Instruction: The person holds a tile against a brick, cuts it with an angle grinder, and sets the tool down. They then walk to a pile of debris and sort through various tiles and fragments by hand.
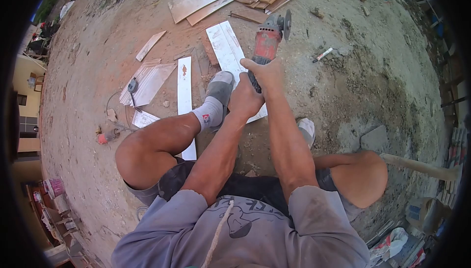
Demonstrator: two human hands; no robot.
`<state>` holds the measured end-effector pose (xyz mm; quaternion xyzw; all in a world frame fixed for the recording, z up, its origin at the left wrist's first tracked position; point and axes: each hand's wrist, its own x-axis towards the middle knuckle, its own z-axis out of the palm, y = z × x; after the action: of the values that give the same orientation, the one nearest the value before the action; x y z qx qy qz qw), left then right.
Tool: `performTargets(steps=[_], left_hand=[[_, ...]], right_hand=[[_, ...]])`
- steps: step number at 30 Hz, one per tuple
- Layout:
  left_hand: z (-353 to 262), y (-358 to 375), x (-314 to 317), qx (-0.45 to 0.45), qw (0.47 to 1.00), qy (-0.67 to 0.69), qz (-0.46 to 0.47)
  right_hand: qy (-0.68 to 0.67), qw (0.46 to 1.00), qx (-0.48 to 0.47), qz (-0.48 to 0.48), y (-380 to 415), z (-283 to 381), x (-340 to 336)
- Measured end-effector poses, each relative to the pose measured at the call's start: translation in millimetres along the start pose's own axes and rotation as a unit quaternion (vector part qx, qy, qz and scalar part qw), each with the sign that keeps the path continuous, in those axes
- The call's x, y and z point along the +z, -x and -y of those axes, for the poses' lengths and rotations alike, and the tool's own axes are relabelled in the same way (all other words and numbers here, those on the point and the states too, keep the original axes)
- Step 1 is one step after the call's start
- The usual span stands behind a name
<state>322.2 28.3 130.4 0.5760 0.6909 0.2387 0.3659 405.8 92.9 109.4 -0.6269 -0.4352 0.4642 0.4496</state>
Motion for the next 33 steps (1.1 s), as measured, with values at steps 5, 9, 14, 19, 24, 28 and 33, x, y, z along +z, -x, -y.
performTargets(steps=[5, 9, 14, 19, 24, 28, 33], left_hand=[[7.5, -4.6, 3.3, 0.044, 0.996, -0.032, -0.071], [15.3, -1.8, -4.6, 0.041, 0.998, -0.035, -0.011], [46.8, -31.4, -36.0, 0.097, 0.976, 0.058, 0.185], [122.7, -101.2, -31.4, -0.055, 0.980, 0.189, 0.032], [193.0, -194.1, -48.3, -0.120, 0.974, 0.046, -0.186], [195.5, -276.8, -71.9, -0.040, 0.963, -0.165, -0.212], [188.7, -386.8, -70.5, 0.079, 0.925, -0.311, -0.203]], right_hand=[[0.028, 0.997, -0.024, -0.070, -8.5, 0.6, 12.3], [0.076, 0.991, -0.061, -0.095, -1.8, 3.7, 5.2], [-0.071, 0.997, -0.007, 0.021, -7.5, -15.4, -12.6], [-0.150, 0.989, 0.009, 0.016, -8.8, -15.9, -27.0], [-0.119, 0.992, 0.037, 0.004, -37.1, -36.8, -43.1], [-0.074, 0.995, 0.057, 0.022, -66.8, -44.5, -51.6], [-0.074, 0.992, 0.095, 0.041, -87.9, -65.8, -41.8]])
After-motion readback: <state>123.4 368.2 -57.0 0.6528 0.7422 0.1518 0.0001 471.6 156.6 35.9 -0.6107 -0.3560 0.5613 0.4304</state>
